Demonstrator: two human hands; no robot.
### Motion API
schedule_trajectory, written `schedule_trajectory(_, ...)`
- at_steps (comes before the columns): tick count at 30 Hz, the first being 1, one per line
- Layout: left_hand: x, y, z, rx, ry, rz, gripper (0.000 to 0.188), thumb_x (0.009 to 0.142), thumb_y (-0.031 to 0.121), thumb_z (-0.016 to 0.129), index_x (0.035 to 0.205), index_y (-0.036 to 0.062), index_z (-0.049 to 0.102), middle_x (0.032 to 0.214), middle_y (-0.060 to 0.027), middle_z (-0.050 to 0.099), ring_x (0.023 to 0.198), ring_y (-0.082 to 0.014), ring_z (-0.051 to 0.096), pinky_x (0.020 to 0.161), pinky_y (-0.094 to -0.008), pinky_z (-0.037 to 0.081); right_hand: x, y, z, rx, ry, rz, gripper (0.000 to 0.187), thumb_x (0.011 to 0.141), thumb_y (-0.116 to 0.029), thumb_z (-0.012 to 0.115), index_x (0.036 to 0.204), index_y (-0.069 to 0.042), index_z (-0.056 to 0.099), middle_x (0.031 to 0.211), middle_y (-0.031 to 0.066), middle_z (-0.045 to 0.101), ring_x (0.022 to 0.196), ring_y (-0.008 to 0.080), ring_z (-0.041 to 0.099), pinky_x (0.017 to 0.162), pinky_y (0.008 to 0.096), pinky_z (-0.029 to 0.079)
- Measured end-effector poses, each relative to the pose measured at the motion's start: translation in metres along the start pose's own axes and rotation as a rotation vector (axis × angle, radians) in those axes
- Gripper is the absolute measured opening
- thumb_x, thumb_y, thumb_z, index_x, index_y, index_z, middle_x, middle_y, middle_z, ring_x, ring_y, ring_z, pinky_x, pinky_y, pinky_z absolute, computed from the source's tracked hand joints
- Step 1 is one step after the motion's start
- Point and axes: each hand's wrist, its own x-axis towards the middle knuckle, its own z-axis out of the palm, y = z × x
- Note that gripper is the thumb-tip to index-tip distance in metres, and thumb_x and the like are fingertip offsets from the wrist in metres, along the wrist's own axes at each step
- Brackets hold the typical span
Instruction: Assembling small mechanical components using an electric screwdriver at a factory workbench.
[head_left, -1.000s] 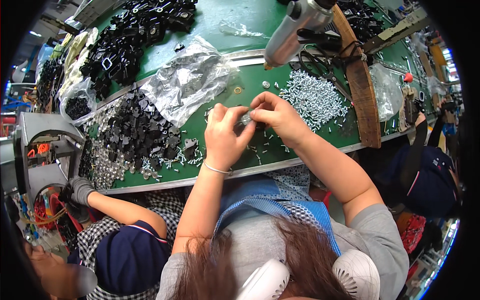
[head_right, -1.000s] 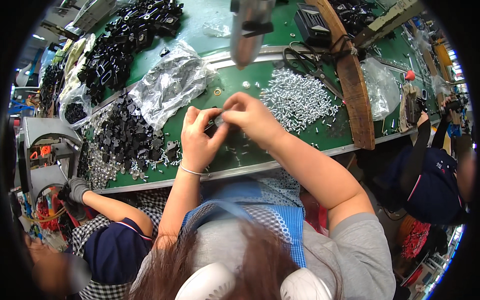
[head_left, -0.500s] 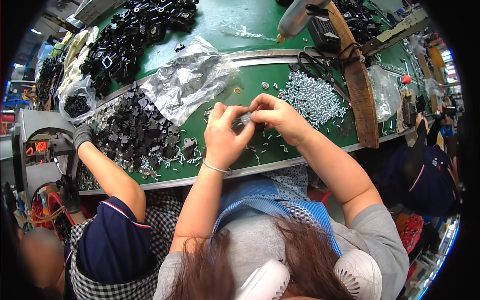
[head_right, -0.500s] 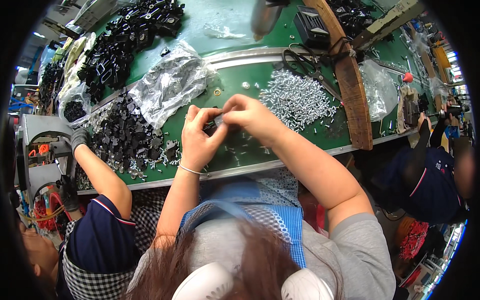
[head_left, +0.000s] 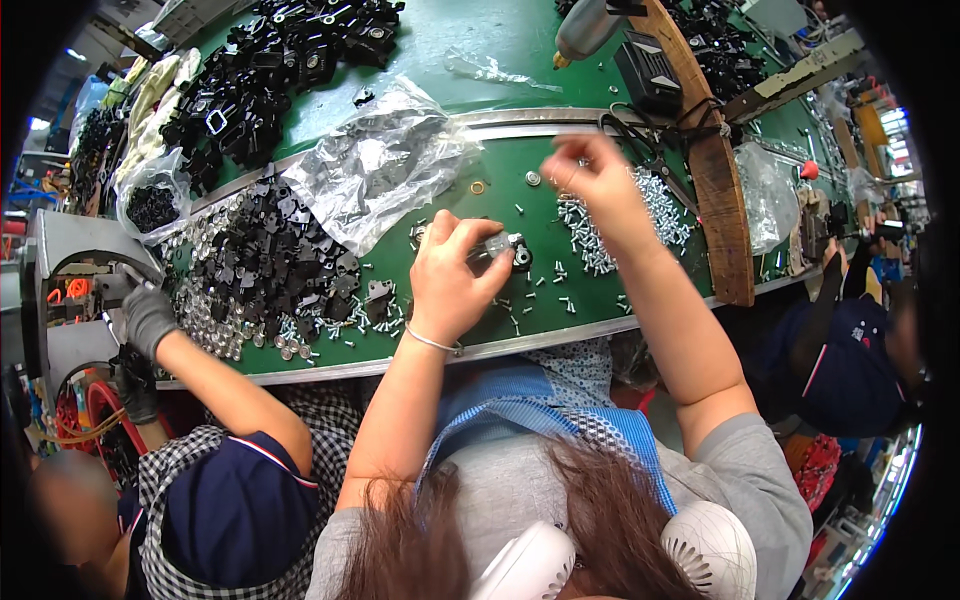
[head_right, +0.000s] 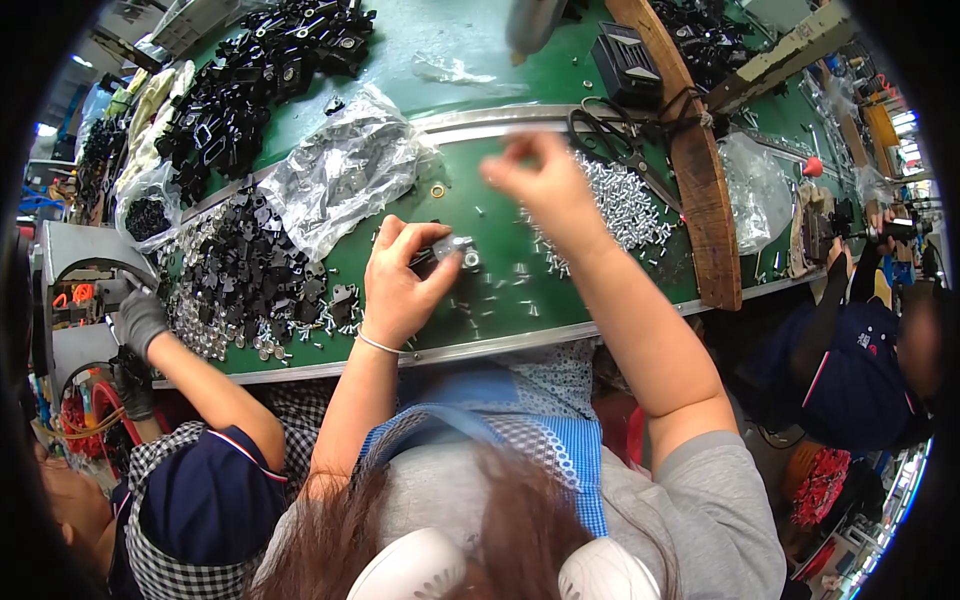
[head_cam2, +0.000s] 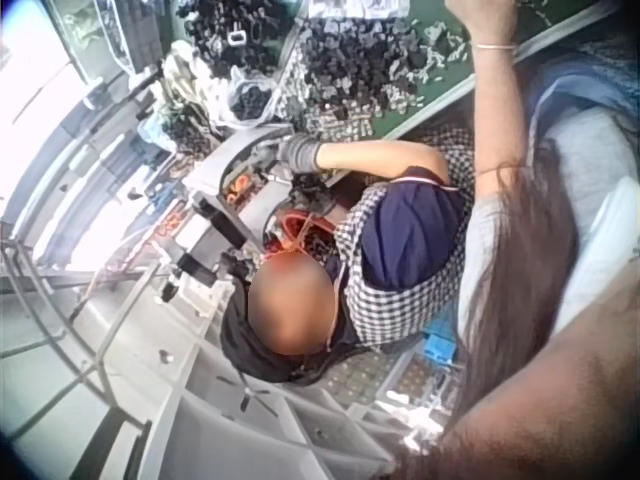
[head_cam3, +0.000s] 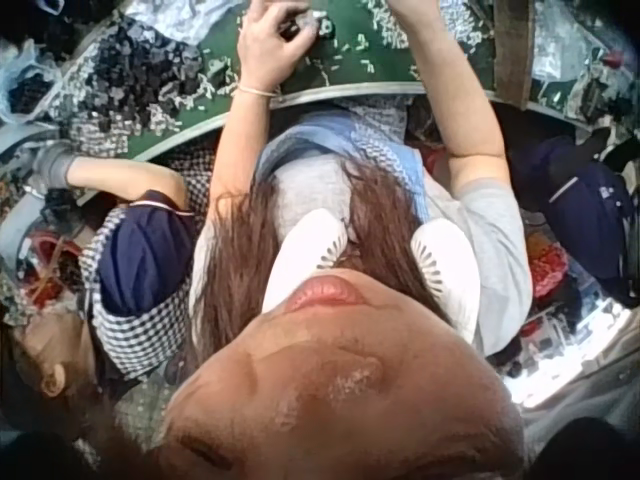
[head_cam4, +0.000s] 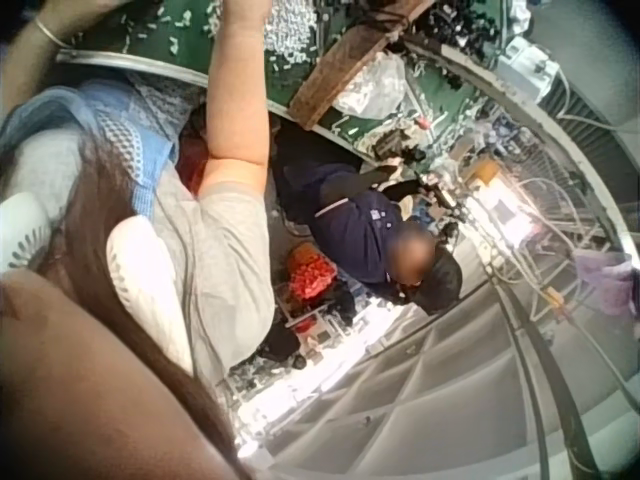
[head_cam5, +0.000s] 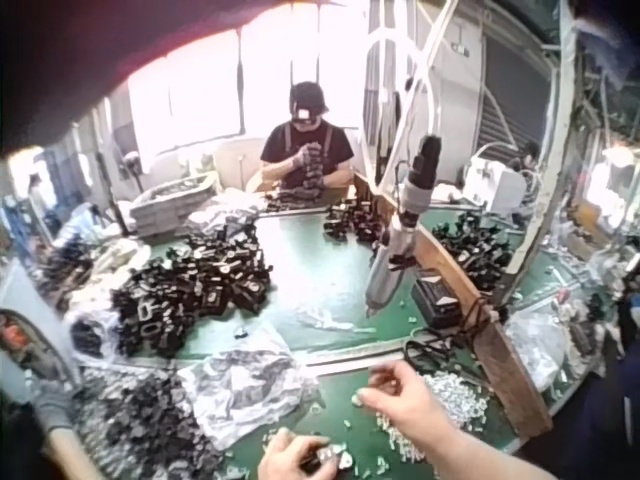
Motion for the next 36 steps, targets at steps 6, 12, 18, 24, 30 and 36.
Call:
schedule_trajectory(6,-0.001,0.0,0.0,-0.012,0.002,-0.002,0.023,0.072,0.021,0.073,0.092,0.0123,0.066,0.087,-0.0058,0.054,0.085,-0.0258,0.056,0.071,-0.0368,0.048,0.094,-0.045,-0.014,-0.167,0.354,-0.596,0.042,0.076,-0.014,0.077,0.108,-0.003,0.052,0.086,0.0052,0.06,0.074,0.0122,0.057,0.068,0.0273,0.046)
schedule_trajectory(12,0.001,-0.001,0.0,0.021,0.01,0.052,0.024,0.072,0.016,0.073,0.092,0.0058,0.067,0.084,-0.0091,0.055,0.078,-0.025,0.057,0.072,-0.0344,0.047,0.046,-0.062,0.021,0.305,-0.192,-0.405,0.064,0.079,-0.016,0.071,0.128,0.008,0.038,0.083,0.0103,0.059,0.077,0.0178,0.062,0.076,0.031,0.05)
schedule_trajectory(18,-0.001,0.004,-0.004,0.006,0.005,0.016,0.024,0.072,0.017,0.073,0.092,0.0069,0.067,0.084,-0.0088,0.056,0.08,-0.0256,0.056,0.072,-0.0347,0.047,-0.005,-0.081,0.046,0.402,-0.173,-0.295,0.055,0.08,-0.014,0.068,0.123,0.009,0.041,0.077,0.0106,0.059,0.067,0.0181,0.062,0.067,0.0309,0.051)
schedule_trajectory(24,0.0,0.003,-0.003,0.003,0.007,0.023,0.023,0.072,0.017,0.072,0.092,0.0075,0.067,0.084,-0.0087,0.056,0.082,-0.0264,0.056,0.073,-0.0354,0.046,-0.005,-0.08,0.046,0.403,-0.132,-0.283,0.053,0.081,-0.014,0.068,0.122,0.009,0.043,0.077,0.0094,0.058,0.065,0.0167,0.062,0.062,0.0291,0.051)
schedule_trajectory(30,0.0,0.003,-0.004,0.023,0.005,0.027,0.023,0.072,0.019,0.072,0.092,0.0091,0.066,0.086,-0.0076,0.056,0.084,-0.0265,0.056,0.073,-0.0361,0.047,-0.008,-0.079,0.047,0.396,-0.147,-0.3,0.054,0.081,-0.014,0.069,0.122,0.008,0.043,0.079,0.0073,0.059,0.066,0.0157,0.062,0.06,0.0287,0.051)
schedule_trajectory(36,-0.001,0.004,-0.003,0.007,0.008,0.026,0.022,0.072,0.017,0.072,0.091,0.0082,0.067,0.084,-0.0085,0.056,0.082,-0.0266,0.056,0.074,-0.0356,0.046,-0.011,-0.071,0.045,0.373,-0.152,-0.215,0.054,0.08,-0.014,0.069,0.123,0.007,0.044,0.078,0.0068,0.059,0.066,0.0153,0.062,0.061,0.028,0.051)
